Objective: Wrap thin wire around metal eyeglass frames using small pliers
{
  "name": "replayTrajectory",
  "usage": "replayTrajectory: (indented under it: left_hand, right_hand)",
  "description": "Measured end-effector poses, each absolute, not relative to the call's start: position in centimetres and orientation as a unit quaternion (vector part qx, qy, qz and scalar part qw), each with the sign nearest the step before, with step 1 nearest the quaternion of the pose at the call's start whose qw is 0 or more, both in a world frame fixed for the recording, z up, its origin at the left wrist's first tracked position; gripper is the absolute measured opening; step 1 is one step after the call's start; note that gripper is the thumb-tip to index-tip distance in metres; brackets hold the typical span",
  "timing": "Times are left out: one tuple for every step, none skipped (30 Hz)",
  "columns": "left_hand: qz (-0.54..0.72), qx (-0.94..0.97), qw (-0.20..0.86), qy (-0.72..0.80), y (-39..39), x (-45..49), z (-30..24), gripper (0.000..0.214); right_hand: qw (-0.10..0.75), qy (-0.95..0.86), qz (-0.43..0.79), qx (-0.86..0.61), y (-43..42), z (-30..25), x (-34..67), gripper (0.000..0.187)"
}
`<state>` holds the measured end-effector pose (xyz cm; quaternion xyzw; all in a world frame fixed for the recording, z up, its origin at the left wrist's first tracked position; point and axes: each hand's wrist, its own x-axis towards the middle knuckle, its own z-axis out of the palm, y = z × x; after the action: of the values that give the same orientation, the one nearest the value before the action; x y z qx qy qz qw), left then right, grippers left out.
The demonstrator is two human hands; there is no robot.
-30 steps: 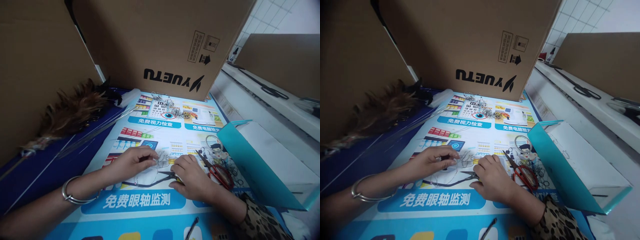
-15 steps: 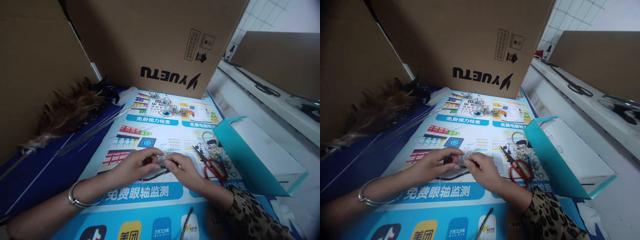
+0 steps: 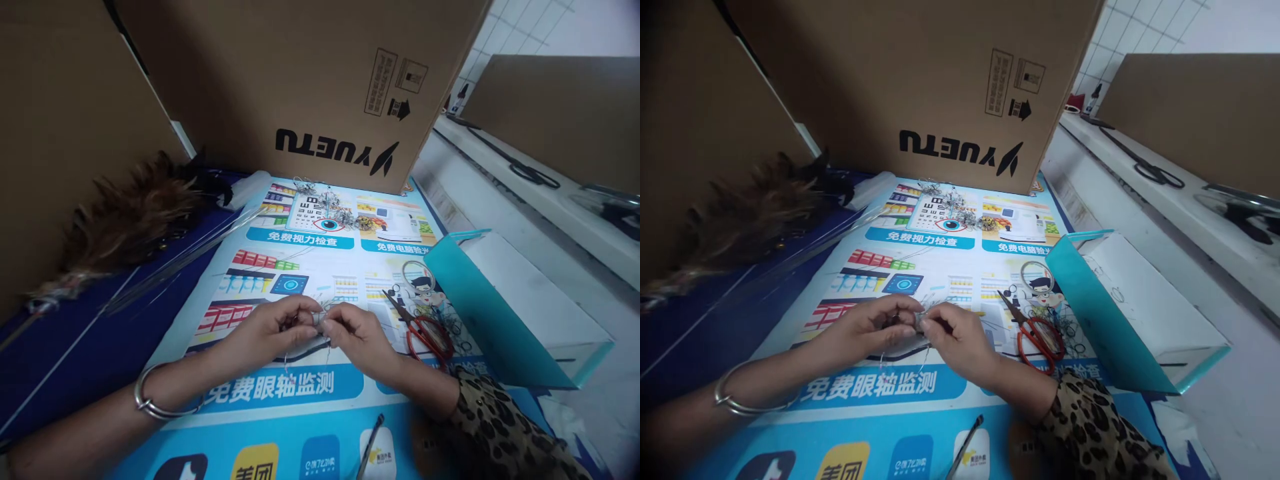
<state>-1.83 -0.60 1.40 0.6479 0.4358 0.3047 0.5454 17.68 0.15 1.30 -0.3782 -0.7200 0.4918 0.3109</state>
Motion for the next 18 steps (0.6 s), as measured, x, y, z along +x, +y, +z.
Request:
replayTrajectory:
  left_hand:
    - [0.311,0.633,0.562,0.432,-0.6,-1.9,1.4,0.026]
    - [0.317,0.620,0.574,0.430,-0.6,-2.1,1.3,0.025]
    - [0.323,0.612,0.580,0.430,-0.6,-2.2,1.2,0.023]
    - [0.329,0.608,0.581,0.430,-0.6,-2.3,1.2,0.021]
    - [0.336,0.607,0.577,0.432,-0.6,-2.4,1.1,0.019]
    - [0.342,0.608,0.570,0.433,-0.6,-2.4,1.1,0.018]
    - [0.348,0.610,0.564,0.435,-0.7,-2.5,1.1,0.017]
    - [0.354,0.611,0.556,0.438,-0.7,-2.4,1.2,0.016]
    - [0.359,0.612,0.549,0.442,-0.8,-2.4,1.3,0.015]
    - [0.365,0.610,0.543,0.446,-0.9,-2.3,1.4,0.014]
    - [0.372,0.607,0.538,0.451,-0.9,-2.3,1.5,0.013]
    - [0.380,0.602,0.536,0.453,-1.0,-2.2,1.6,0.012]
    - [0.387,0.598,0.535,0.454,-1.0,-2.1,1.6,0.012]
    - [0.392,0.595,0.535,0.455,-1.0,-2.1,1.7,0.012]
    - [0.394,0.593,0.535,0.455,-1.1,-2.0,1.7,0.012]
    - [0.394,0.594,0.532,0.457,-1.1,-2.0,1.7,0.011]
    - [0.392,0.597,0.528,0.459,-1.1,-2.0,1.7,0.011]
    - [0.390,0.599,0.525,0.462,-1.1,-2.0,1.6,0.010]
  right_hand:
    - [0.311,-0.705,0.510,-0.382,0.2,1.2,17.7,0.016]
    - [0.313,-0.688,0.531,-0.383,0.2,1.0,17.8,0.017]
    - [0.315,-0.670,0.553,-0.382,0.2,0.9,17.9,0.018]
    - [0.317,-0.653,0.574,-0.380,0.2,0.7,17.9,0.018]
    - [0.317,-0.639,0.591,-0.377,0.1,0.6,17.9,0.019]
    - [0.316,-0.629,0.603,-0.375,0.0,0.5,17.9,0.019]
    - [0.314,-0.623,0.612,-0.373,-0.1,0.4,17.9,0.018]
    - [0.311,-0.619,0.617,-0.373,-0.2,0.4,17.9,0.017]
    - [0.308,-0.617,0.621,-0.374,-0.3,0.4,17.9,0.015]
    - [0.303,-0.615,0.623,-0.377,-0.4,0.4,17.8,0.014]
    - [0.298,-0.616,0.622,-0.382,-0.5,0.5,17.8,0.013]
    - [0.291,-0.619,0.618,-0.388,-0.6,0.6,17.8,0.013]
    - [0.284,-0.624,0.611,-0.395,-0.7,0.8,17.8,0.013]
    - [0.277,-0.630,0.604,-0.401,-0.8,1.0,17.7,0.013]
    - [0.267,-0.637,0.599,-0.405,-0.9,1.2,17.7,0.012]
    - [0.256,-0.640,0.600,-0.406,-1.0,1.4,17.7,0.011]
    - [0.243,-0.639,0.607,-0.406,-1.1,1.6,17.7,0.011]
    - [0.229,-0.634,0.618,-0.404,-1.1,1.7,17.7,0.012]
